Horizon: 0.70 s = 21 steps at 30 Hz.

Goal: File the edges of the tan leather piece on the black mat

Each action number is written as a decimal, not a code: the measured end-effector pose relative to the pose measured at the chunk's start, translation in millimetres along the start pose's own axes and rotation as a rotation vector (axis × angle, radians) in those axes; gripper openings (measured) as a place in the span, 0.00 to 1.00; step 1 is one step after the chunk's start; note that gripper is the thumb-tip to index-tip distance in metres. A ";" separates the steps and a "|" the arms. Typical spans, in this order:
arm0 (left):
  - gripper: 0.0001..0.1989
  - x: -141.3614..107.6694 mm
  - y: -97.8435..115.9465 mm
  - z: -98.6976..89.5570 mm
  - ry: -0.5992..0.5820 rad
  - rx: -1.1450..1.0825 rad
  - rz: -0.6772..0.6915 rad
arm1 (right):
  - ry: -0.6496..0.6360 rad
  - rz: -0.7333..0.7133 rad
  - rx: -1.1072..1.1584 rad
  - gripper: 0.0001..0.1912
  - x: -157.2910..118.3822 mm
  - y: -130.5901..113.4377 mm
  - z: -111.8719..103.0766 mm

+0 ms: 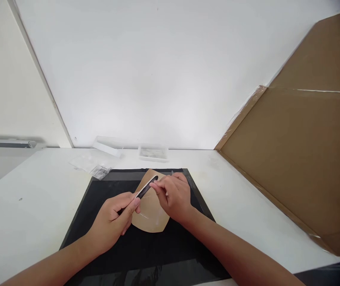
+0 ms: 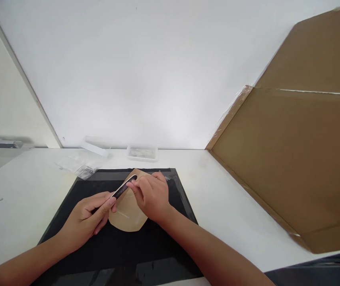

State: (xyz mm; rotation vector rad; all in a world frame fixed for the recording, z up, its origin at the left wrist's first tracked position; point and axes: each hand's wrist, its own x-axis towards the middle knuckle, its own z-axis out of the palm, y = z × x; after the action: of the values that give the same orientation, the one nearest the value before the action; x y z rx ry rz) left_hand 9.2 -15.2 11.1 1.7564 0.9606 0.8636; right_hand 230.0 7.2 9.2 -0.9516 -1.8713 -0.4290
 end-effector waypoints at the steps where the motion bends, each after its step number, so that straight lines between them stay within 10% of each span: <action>1: 0.20 -0.1 -0.1 0.0 0.001 -0.003 -0.003 | 0.011 0.018 -0.009 0.11 0.4 1.4 -0.3; 21: 0.21 0.3 -2.9 3.9 0.017 -0.012 -0.046 | -0.068 -0.052 0.058 0.11 -3.3 1.0 2.0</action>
State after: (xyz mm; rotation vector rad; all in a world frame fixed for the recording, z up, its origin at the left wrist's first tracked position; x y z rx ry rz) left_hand 12.0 -15.6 7.2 1.7123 1.0010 0.8539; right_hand 230.4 7.7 5.2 -0.8896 -1.9632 -0.3756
